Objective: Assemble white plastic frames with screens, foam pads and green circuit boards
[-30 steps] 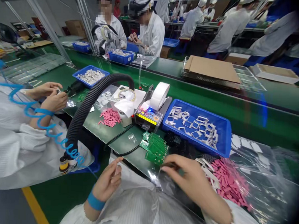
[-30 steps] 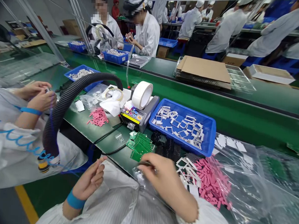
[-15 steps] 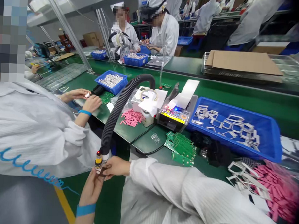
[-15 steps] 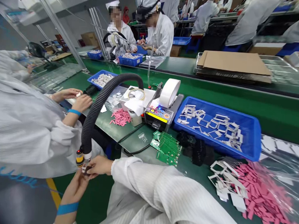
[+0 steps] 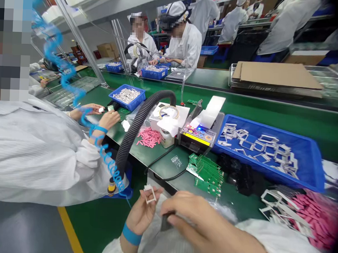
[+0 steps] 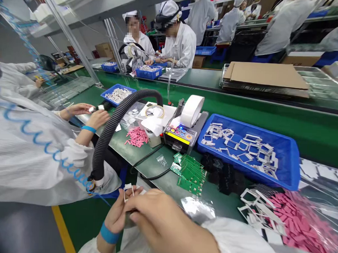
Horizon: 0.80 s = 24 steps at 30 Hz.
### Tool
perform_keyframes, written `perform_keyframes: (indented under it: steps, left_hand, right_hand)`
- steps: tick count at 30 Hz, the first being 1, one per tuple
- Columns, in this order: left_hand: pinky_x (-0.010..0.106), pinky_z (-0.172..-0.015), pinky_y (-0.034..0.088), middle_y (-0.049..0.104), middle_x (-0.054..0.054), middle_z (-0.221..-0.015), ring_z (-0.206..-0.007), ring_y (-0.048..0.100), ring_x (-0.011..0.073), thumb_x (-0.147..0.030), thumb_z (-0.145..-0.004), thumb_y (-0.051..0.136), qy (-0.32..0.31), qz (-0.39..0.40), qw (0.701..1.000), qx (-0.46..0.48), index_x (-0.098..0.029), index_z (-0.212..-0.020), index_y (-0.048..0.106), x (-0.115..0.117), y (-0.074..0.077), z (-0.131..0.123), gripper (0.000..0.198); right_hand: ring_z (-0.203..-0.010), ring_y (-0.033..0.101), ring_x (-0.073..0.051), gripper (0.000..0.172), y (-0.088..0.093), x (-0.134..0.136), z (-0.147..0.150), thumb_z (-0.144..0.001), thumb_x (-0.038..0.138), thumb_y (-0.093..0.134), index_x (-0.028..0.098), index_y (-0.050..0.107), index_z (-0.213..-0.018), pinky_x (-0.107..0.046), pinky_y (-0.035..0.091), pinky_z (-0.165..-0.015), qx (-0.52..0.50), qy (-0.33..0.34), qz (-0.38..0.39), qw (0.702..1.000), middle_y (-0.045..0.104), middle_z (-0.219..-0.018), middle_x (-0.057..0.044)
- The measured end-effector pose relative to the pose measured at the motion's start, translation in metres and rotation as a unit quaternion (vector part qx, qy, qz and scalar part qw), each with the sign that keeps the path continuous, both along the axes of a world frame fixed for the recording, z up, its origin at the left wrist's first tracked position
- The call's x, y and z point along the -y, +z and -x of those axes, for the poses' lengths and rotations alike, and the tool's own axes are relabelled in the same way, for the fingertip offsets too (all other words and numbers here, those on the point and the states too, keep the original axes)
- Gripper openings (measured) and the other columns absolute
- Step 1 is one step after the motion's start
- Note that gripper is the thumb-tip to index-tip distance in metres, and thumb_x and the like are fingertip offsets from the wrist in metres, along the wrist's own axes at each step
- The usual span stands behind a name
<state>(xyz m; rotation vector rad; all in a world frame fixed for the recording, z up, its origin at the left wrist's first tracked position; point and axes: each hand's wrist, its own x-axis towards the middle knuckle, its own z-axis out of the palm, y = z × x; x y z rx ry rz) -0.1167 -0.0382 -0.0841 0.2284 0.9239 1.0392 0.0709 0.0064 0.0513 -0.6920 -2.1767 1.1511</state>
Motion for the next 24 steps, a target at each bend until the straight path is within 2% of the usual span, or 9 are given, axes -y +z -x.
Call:
perform_keyframes:
  steps: [1, 3, 6, 8, 10, 15, 17, 21, 24]
  left_hand:
    - [0.036, -0.087, 0.049, 0.068, 0.010, -0.102, -0.104, 0.061, 0.0266, -0.062, -0.055, 0.073, -0.012, -0.012, 1.000, 0.025, -0.018, -0.085, 0.069, -0.002, 0.011, -0.015, 0.054]
    - [0.043, -0.090, 0.047, 0.067, 0.013, -0.103, -0.106, 0.059, 0.0323, -0.058, -0.045, 0.080, -0.071, -0.063, 0.991, 0.096, -0.014, -0.074, 0.070, -0.007, 0.039, -0.043, 0.053]
    - [0.047, -0.099, 0.039, 0.064, 0.014, -0.113, -0.112, 0.055, 0.0339, -0.049, -0.048, 0.083, -0.181, -0.132, 0.962, 0.158, -0.014, -0.069, 0.073, -0.018, 0.076, -0.075, 0.042]
    - [0.047, -0.101, 0.036, 0.064, 0.014, -0.111, -0.114, 0.054, 0.0330, -0.048, -0.051, 0.082, -0.217, -0.146, 0.951, 0.163, -0.015, -0.072, 0.075, -0.024, 0.089, -0.091, 0.040]
    - [0.045, -0.101, 0.036, 0.064, 0.013, -0.107, -0.112, 0.054, 0.0322, -0.049, -0.053, 0.080, -0.228, -0.151, 0.951, 0.145, -0.016, -0.076, 0.076, -0.028, 0.093, -0.104, 0.040]
    - [0.044, -0.096, 0.040, 0.062, 0.011, -0.105, -0.105, 0.057, 0.0304, -0.053, -0.055, 0.077, -0.229, -0.165, 0.954, 0.101, -0.019, -0.080, 0.077, -0.030, 0.089, -0.127, 0.042]
    - [0.044, -0.098, 0.039, 0.060, 0.010, -0.112, -0.108, 0.055, 0.0300, -0.052, -0.057, 0.077, -0.226, -0.168, 0.955, 0.095, -0.020, -0.081, 0.077, -0.030, 0.090, -0.131, 0.040]
    - [0.044, -0.100, 0.038, 0.053, 0.008, -0.123, -0.111, 0.052, 0.0284, -0.049, -0.059, 0.076, -0.230, -0.187, 0.951, 0.083, -0.023, -0.083, 0.077, -0.029, 0.093, -0.131, 0.035]
    - [0.042, -0.098, 0.040, 0.051, 0.009, -0.125, -0.111, 0.052, 0.0290, -0.050, -0.056, 0.077, -0.257, -0.207, 0.942, 0.061, -0.024, -0.085, 0.078, -0.029, 0.093, -0.129, 0.039]
  right_hand:
    - [-0.074, 0.063, -0.013, 0.024, 0.002, 0.000, -0.016, -0.086, 0.010, 0.050, 0.029, 0.062, -0.095, -0.024, 0.051, -0.067, -0.004, -0.036, -0.031, 0.999, 0.069, -0.083, 0.002]
    - [-0.073, 0.062, -0.014, 0.022, 0.001, 0.001, -0.041, -0.087, 0.012, 0.049, 0.028, 0.062, -0.094, -0.028, 0.050, -0.072, -0.004, -0.098, -0.046, 0.994, 0.069, -0.080, 0.002]
    - [-0.069, 0.060, -0.015, 0.020, -0.009, 0.006, -0.065, -0.089, 0.015, 0.047, 0.025, 0.064, -0.084, -0.030, 0.049, -0.066, 0.015, -0.177, -0.020, 0.984, 0.065, -0.071, 0.000]
    - [-0.070, 0.058, -0.016, 0.022, -0.014, 0.010, -0.078, -0.090, 0.017, 0.046, 0.024, 0.066, -0.083, -0.029, 0.047, -0.063, 0.020, -0.216, 0.001, 0.976, 0.065, -0.070, -0.002]
    - [-0.072, 0.058, -0.016, 0.022, -0.016, 0.013, -0.088, -0.091, 0.017, 0.046, 0.024, 0.067, -0.088, -0.030, 0.047, -0.065, 0.009, -0.232, 0.009, 0.973, 0.066, -0.073, -0.002]
    - [-0.076, 0.060, -0.015, 0.024, -0.021, 0.014, -0.105, -0.090, 0.014, 0.047, 0.026, 0.067, -0.096, -0.032, 0.047, -0.069, -0.032, -0.240, 0.000, 0.970, 0.068, -0.079, -0.001]
    - [-0.077, 0.060, -0.016, 0.019, -0.023, 0.015, -0.110, -0.088, 0.015, 0.051, 0.025, 0.065, -0.096, -0.034, 0.047, -0.072, -0.036, -0.271, -0.038, 0.961, 0.067, -0.080, -0.002]
    - [-0.071, 0.056, -0.016, 0.008, -0.022, 0.018, -0.116, -0.082, 0.016, 0.059, 0.024, 0.059, -0.083, -0.035, 0.042, -0.069, -0.008, -0.366, -0.149, 0.919, 0.060, -0.073, -0.001]
    - [-0.070, 0.053, -0.016, 0.011, -0.020, 0.020, -0.120, -0.083, 0.013, 0.057, 0.023, 0.056, -0.081, -0.033, 0.039, -0.065, 0.012, -0.363, -0.169, 0.916, 0.057, -0.071, 0.000]
